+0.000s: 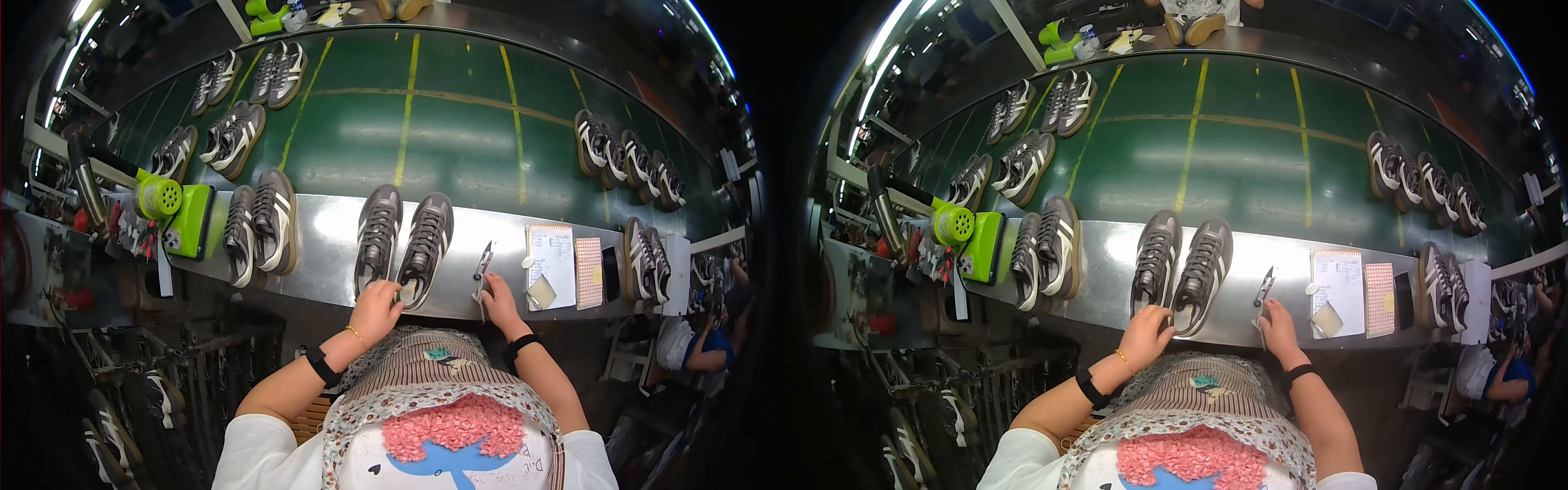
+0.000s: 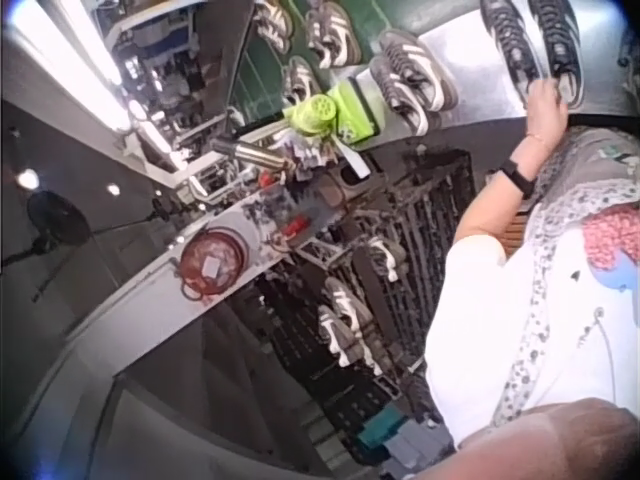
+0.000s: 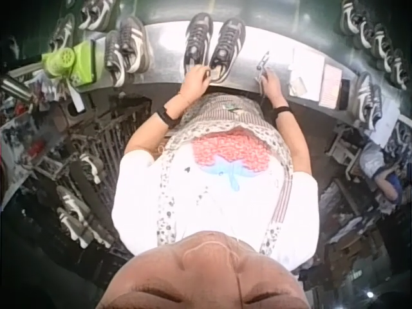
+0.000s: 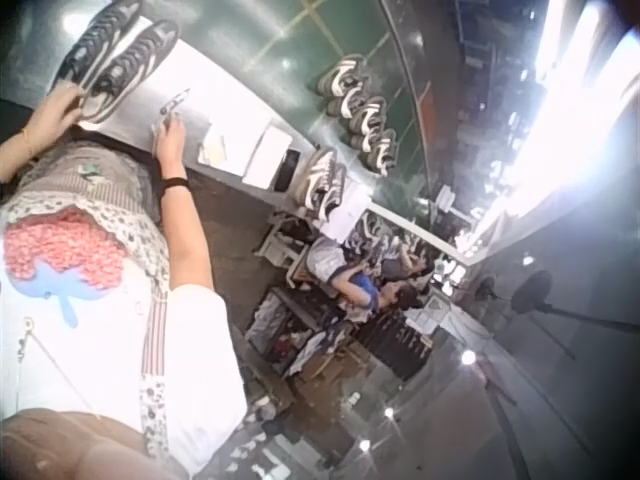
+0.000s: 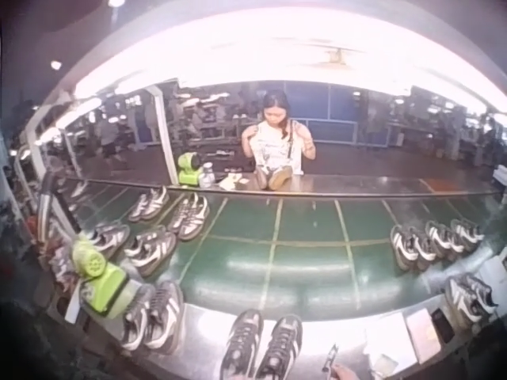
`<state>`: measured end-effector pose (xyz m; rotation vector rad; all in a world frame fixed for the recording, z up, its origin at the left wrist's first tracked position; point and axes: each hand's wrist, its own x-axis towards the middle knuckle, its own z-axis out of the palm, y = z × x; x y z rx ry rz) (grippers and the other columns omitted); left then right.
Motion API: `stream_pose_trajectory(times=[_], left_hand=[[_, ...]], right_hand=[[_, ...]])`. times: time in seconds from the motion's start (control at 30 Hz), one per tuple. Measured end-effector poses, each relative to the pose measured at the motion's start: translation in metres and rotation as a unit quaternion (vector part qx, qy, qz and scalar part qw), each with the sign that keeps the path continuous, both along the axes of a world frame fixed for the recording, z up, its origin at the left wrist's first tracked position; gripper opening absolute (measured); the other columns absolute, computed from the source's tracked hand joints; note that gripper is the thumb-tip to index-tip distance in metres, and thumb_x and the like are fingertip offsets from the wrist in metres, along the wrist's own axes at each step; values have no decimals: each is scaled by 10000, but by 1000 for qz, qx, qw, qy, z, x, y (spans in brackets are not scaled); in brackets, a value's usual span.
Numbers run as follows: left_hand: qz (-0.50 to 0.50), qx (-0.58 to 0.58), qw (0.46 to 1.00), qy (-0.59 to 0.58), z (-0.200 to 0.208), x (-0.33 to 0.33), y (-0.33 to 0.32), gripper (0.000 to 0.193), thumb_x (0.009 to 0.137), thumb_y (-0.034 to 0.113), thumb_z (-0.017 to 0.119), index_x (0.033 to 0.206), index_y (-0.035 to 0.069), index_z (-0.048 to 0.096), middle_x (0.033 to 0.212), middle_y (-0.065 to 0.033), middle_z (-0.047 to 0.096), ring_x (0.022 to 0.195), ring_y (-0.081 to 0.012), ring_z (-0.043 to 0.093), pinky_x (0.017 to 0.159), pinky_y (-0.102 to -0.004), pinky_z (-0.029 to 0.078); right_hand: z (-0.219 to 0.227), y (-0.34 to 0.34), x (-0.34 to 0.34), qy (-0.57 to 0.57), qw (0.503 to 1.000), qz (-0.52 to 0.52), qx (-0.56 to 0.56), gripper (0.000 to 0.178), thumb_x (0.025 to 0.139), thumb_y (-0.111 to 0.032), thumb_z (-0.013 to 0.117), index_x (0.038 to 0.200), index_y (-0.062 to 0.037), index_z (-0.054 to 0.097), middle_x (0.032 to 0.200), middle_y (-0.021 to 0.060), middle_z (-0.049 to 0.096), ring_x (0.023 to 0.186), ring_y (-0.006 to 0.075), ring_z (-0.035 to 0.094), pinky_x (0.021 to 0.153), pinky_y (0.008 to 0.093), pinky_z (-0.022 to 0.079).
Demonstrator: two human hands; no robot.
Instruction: Inspect shoes for quality and take notes on a production line.
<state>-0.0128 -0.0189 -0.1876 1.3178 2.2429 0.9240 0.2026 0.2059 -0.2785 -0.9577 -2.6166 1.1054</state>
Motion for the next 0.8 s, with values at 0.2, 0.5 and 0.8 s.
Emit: stream_pose_trajectory(times=[0.2, 0.5, 0.8], left_hand=[[36, -113, 983, 137, -10, -27, -34, 500, 662, 72, 665, 1129, 103, 488, 1059, -93, 538, 1076, -302, 454, 960, -449, 303], [-126, -154, 953, 226, -32, -40, -19, 623, 739, 103, 580, 1323, 183, 377, 1002, -64, 598, 1082, -307, 444, 876, -447, 277], [-119, -332, 923, 155, -26, -54, -5, 579, 577, 481, 748, 1082, 245, 593, 921, -107, 543, 955, -276, 526, 858, -433, 292]], right_hand=[[8, -40, 7, 21, 998, -60, 7, 273, 756, -28, 583, 1024, -18, 531, 944, 138, 518, 835, 292, 518, 759, 350, 438], [11, -87, 17, 14, 987, -150, -51, 265, 771, -57, 573, 1031, -17, 544, 1012, 160, 527, 965, 325, 515, 846, 381, 426], [19, -31, 27, -61, 952, -260, 147, 386, 698, -6, 591, 1074, -34, 508, 1094, 155, 481, 1038, 339, 459, 908, 404, 373]])
